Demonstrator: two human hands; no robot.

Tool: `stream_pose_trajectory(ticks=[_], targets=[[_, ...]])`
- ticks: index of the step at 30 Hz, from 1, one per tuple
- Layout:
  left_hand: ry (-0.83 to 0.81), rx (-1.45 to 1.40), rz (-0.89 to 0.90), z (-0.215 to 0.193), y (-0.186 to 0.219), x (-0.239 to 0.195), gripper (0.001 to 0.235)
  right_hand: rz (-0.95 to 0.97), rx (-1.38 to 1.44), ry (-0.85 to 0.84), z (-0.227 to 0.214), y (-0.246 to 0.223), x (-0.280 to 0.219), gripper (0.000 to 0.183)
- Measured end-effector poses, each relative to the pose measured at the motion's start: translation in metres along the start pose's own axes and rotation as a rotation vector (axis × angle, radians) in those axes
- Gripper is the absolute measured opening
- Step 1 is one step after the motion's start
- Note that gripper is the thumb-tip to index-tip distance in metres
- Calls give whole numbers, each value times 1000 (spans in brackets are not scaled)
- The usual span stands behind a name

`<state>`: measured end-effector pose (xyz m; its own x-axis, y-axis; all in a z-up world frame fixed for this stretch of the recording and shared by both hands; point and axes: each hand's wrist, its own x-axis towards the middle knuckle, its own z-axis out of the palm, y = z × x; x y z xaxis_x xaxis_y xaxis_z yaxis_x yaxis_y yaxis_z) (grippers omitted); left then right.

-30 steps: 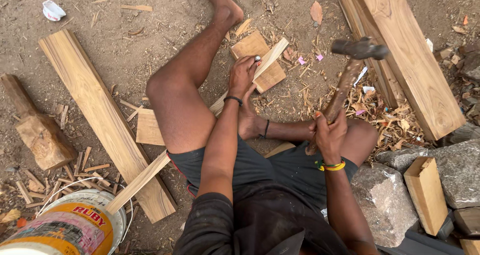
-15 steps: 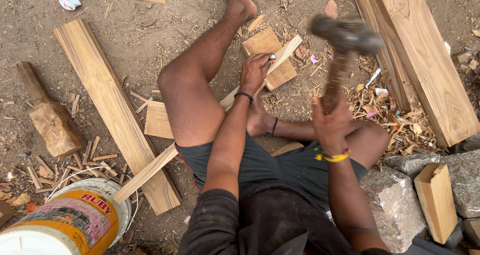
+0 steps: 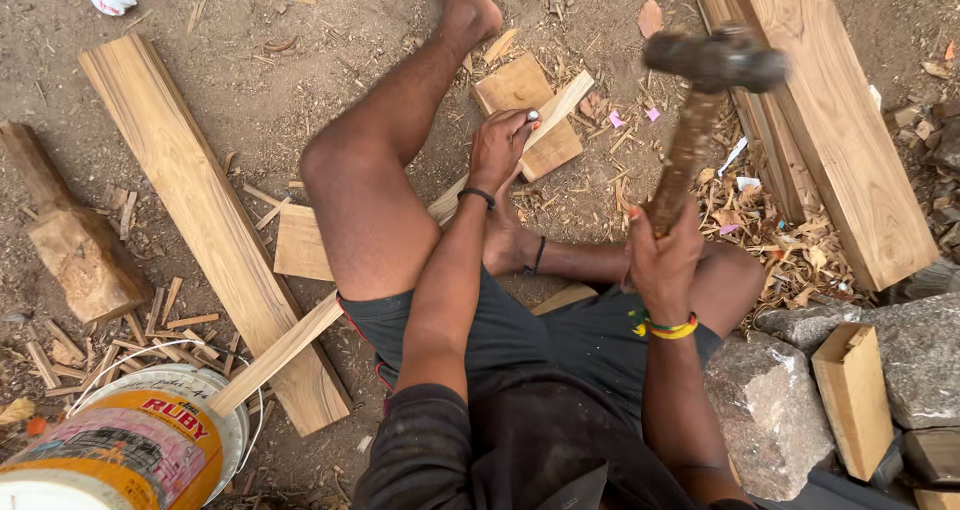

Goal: The person sits on the ground and uses a hammer and chisel to carve a groove into a small wooden plank. They repeatedly strike the chisel to remove wood shavings, occasionally adjusting the plank's position and inspecting the carved area.

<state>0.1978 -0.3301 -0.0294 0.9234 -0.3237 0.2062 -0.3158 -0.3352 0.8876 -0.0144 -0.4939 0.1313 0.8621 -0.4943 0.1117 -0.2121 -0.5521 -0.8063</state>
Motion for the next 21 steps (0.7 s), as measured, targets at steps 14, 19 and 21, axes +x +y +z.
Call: stream_pose_trajectory(ticks=[14,19,21], targets=[[-69,104,34,4,4,0,19,-107,-425,76,30,16,2,41],[-17,106,110,2,-2,-6,17,-81,-395,-272,44,48,0,30],[-3,55,86,4,-7,-1,16,-119,-312,-222,42,46,-7,28]])
